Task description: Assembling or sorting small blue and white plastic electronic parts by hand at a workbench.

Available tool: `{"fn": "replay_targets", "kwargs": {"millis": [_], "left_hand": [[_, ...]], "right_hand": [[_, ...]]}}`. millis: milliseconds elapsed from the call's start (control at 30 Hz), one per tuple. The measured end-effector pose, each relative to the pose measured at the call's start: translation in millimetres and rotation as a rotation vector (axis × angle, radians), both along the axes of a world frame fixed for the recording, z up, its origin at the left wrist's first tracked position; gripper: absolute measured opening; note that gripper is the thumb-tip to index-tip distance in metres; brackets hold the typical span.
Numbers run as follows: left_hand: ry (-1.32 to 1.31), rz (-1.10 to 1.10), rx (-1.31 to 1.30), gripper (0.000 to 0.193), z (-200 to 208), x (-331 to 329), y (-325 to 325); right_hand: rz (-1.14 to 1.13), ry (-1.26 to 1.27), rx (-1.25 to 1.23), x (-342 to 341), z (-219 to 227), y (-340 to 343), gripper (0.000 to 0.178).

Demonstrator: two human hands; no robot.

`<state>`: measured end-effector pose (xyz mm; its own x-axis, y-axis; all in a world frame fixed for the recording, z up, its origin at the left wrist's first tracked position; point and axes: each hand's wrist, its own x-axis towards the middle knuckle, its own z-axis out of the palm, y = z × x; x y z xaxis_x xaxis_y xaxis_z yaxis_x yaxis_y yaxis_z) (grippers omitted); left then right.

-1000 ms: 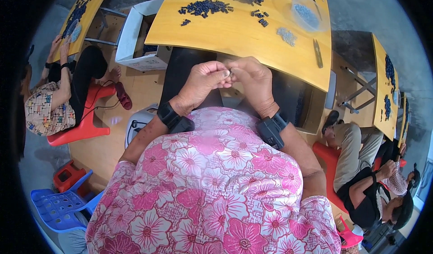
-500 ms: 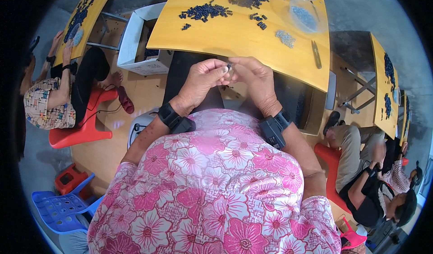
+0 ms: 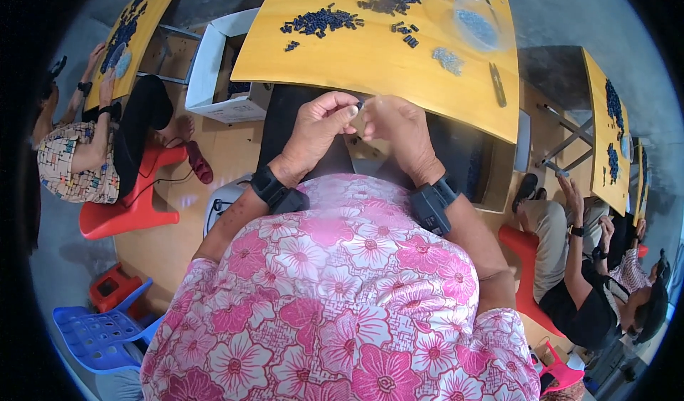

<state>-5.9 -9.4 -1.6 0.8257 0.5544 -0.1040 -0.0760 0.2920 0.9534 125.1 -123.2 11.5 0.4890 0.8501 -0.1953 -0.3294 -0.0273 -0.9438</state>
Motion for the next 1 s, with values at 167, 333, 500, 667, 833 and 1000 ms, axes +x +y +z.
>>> {"fn": "replay_targets", "kwargs": {"millis": [167, 333, 500, 667, 833, 1000], "left_hand": [[-0.044, -0.013, 0.081, 0.016, -9, -2, -1], [-0.037, 0.017, 0.231, 0.014, -2, 0, 0], [-0.069, 0.022, 0.260, 0.012, 0, 0, 1], [-0.105, -0.003, 0.234, 0.010, 2, 1, 2], [-0.112, 0.050, 0.320, 0.009, 12, 3, 0], [-0.082, 0.040, 0.463, 0.019, 8, 2, 4]], "right_hand": [[0.223, 0.146, -0.052, 6, 5, 0, 0.038], [0.222, 0.114, -0.068, 7, 3, 0, 0.036], [0.218, 0.165, -0.055, 4, 11, 2, 0.029], [0.248, 0.179, -0.019, 4, 15, 3, 0.027], [0.279, 0.182, 0.003, 7, 18, 2, 0.025], [0.284, 0.133, -0.027, 7, 22, 3, 0.023]]}}
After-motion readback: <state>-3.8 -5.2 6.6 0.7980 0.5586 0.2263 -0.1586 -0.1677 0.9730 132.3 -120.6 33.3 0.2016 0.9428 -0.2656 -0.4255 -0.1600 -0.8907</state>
